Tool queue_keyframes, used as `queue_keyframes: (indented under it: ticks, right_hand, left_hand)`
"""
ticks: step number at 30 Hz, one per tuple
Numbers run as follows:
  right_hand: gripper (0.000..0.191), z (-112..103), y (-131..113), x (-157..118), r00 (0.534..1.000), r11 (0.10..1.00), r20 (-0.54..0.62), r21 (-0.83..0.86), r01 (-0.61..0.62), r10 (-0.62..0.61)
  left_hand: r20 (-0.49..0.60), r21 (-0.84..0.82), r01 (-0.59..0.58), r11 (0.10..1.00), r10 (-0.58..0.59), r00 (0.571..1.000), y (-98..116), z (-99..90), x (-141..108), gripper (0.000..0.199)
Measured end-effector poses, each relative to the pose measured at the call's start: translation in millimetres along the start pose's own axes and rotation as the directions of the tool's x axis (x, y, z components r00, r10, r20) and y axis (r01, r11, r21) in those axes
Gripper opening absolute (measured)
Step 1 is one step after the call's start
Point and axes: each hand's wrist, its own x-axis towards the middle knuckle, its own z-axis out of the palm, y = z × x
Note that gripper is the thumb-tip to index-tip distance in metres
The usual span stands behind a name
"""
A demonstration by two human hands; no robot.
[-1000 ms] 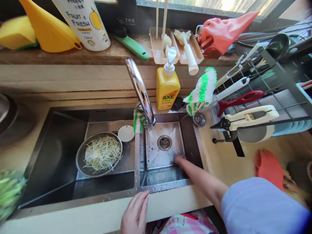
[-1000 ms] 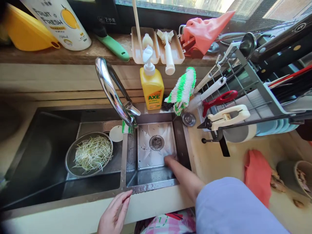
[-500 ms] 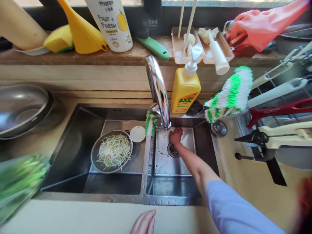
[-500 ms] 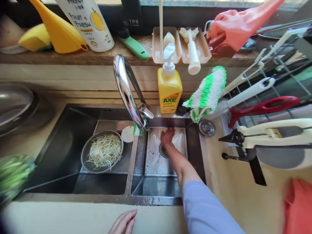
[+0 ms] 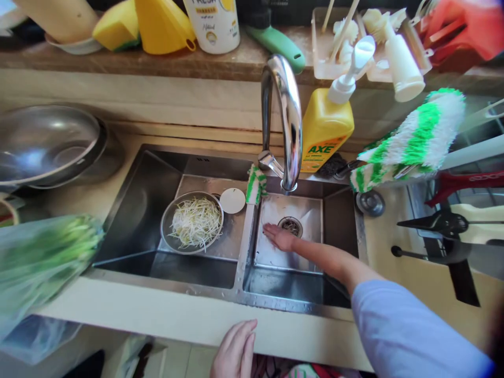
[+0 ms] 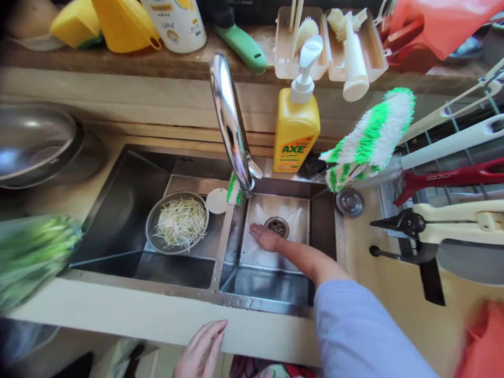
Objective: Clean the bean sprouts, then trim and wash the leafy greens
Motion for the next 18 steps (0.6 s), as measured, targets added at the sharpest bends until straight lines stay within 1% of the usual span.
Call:
queue_keyframes:
  ticks: [1,2,3,4,5,6,7,8,9,10,11,12,13,14,15,16,18]
  right_hand:
    - [0.046,6,-7,-19,0.999,1.000,0.034,0.003,0.015,-0.015]
    - [0.047,12,-15,-34,0.999,1.000,0.049,-0.008,0.003,-0.003]
    - [0.048,18,-25,-45,0.999,1.000,0.040,-0.014,-0.011,0.012]
    - [0.049,24,-34,-50,0.999,1.000,0.033,-0.016,0.008,-0.007]
    - [0.049,31,-43,-49,0.997,0.998,0.038,-0.011,0.067,-0.066]
    - [0.047,38,-50,-44,0.985,0.987,0.063,0.006,0.161,-0.161]
    - [0.045,43,-55,-36,0.956,0.963,0.114,0.035,0.266,-0.268]
    - [0.044,45,-55,-29,0.928,0.942,0.164,0.064,0.329,-0.336]
    - [0.044,45,-52,-23,0.918,0.939,0.201,0.087,0.332,-0.343]
    - [0.046,41,-44,-21,0.925,0.949,0.216,0.101,0.299,-0.314]
    - [0.046,33,-34,-23,0.952,0.971,0.197,0.106,0.216,-0.234]
    - [0.047,23,-23,-28,0.975,0.988,0.179,0.107,0.112,-0.130]
    - [0.046,12,-13,-37,0.990,0.993,0.139,0.107,-0.044,0.029]
    - [0.045,1,-5,-48,0.979,0.977,0.118,0.114,-0.181,0.167]
    - [0.045,-8,-3,-58,0.961,0.957,0.111,0.116,-0.266,0.254]
    - [0.043,-13,-5,-67,0.939,0.934,0.117,0.120,-0.338,0.324]
    - [0.033,-12,-23,-77,0.908,0.905,0.179,0.134,-0.403,0.378]
  left_hand:
    - [0.018,-0.008,-0.019,1.000,0.019,1.000,2,-3.9,1,0.023]
    - [0.037,-0.008,-0.038,0.999,0.038,0.999,3,-7.8,3,0.022]
    - [0.054,-0.003,-0.055,0.998,0.055,0.997,4,-11.2,5,0.022]
    - [0.071,0.006,-0.069,0.998,0.068,0.995,5,-13.8,8,0.021]
    - [0.088,0.016,-0.082,0.997,0.080,0.993,6,-15.8,10,0.022]
    - [0.101,0.024,-0.096,0.995,0.093,0.991,7,-16.9,12,0.022]
    - [0.111,0.031,-0.111,0.993,0.107,0.988,7,-17.3,14,0.022]
    - [0.117,0.036,-0.123,0.992,0.118,0.986,8,-17.2,15,0.022]
    - [0.122,0.042,-0.131,0.990,0.126,0.985,8,-16.9,16,0.022]
    - [0.126,0.046,-0.135,0.990,0.128,0.984,9,-16.4,16,0.022]
    - [0.128,0.048,-0.130,0.990,0.123,0.984,9,-15.9,16,0.022]
    - [0.132,0.048,-0.119,0.992,0.112,0.985,10,-15.5,16,0.022]
    - [0.137,0.043,-0.107,0.993,0.100,0.986,10,-15.1,16,0.022]
    - [0.144,0.036,-0.097,0.995,0.091,0.985,11,-14.7,16,0.022]
    - [0.154,0.029,-0.092,0.995,0.086,0.984,12,-14.2,17,0.022]
    - [0.162,0.023,-0.090,0.996,0.085,0.983,13,-13.7,17,0.022]
    - [0.172,0.019,-0.098,0.995,0.094,0.981,15,-12.1,20,0.023]
